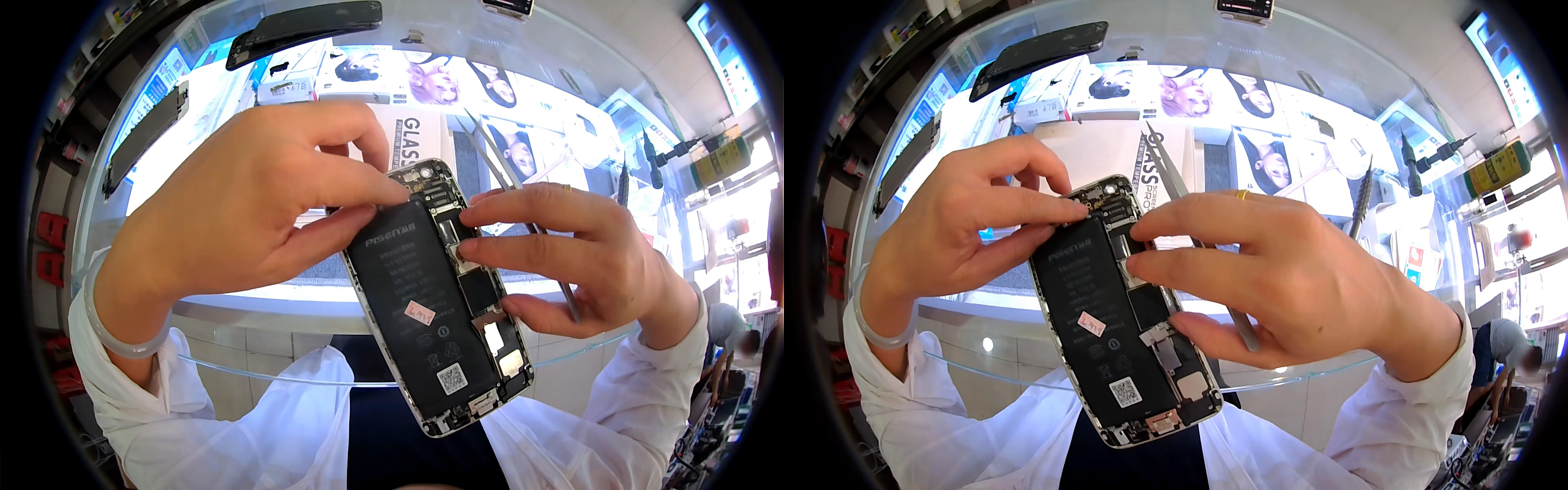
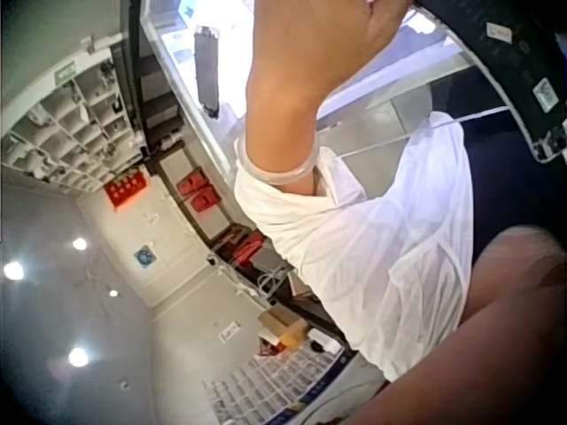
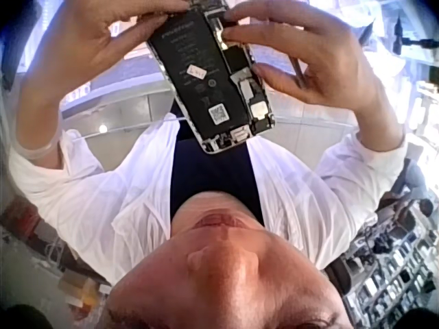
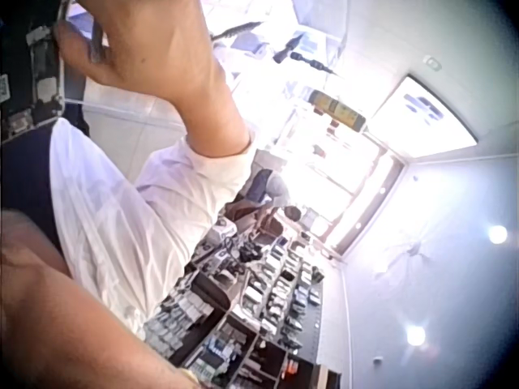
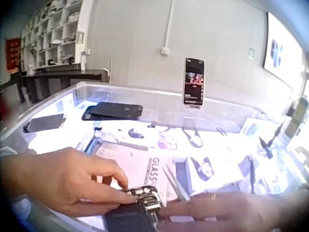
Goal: The person repairs a smartphone by disconnecting and reconnecting internal flex cables and handling components with tweezers.
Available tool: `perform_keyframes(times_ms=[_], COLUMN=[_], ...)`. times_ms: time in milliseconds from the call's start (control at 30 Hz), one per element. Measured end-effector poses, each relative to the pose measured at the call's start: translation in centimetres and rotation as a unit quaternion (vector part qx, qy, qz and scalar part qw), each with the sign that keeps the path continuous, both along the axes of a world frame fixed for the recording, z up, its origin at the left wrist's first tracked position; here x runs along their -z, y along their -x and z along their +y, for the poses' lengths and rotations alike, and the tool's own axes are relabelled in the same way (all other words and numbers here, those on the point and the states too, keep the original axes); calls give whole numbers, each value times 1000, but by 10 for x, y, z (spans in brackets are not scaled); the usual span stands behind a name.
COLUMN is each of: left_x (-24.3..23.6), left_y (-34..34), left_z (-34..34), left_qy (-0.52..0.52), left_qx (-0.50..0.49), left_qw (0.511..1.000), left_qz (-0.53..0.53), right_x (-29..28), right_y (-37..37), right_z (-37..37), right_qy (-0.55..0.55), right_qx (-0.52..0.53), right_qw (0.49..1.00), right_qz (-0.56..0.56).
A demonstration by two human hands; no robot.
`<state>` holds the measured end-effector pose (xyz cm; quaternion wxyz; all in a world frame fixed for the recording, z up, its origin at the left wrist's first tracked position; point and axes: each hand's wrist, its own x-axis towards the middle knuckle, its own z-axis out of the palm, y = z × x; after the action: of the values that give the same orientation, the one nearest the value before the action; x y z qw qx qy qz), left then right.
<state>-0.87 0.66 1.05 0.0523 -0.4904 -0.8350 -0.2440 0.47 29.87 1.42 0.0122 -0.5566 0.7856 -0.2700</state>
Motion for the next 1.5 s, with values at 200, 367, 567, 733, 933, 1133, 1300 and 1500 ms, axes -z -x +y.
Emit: perform_keyframes(times_ms=[200,367,567,733,933,1133,1300,1500], left_x=[5,6,6,5,5,6,6,6], left_y=[-3,-4,-4,-3,-3,-3,-2,-4], left_z=[7,8,8,7,7,7,6,7], left_qy=[-23,-31,-35,-37,-38,-40,-40,-37], left_qx=[-18,-21,-21,-20,-22,-25,-23,-27], left_qw=[1000,999,999,999,999,999,999,999], left_qz=[-2,8,7,8,15,11,14,14], right_x=[-1,-2,-2,2,6,9,9,9], right_y=[-4,-5,-9,-10,-10,-7,-6,-8], right_z=[2,2,2,1,2,2,3,5], right_qy=[15,30,21,47,54,75,74,70], right_qx=[47,6,16,1,-20,-55,-71,-73], right_qw=[999,999,1000,998,994,985,979,976], right_qz=[1,-42,-7,42,96,143,175,192])
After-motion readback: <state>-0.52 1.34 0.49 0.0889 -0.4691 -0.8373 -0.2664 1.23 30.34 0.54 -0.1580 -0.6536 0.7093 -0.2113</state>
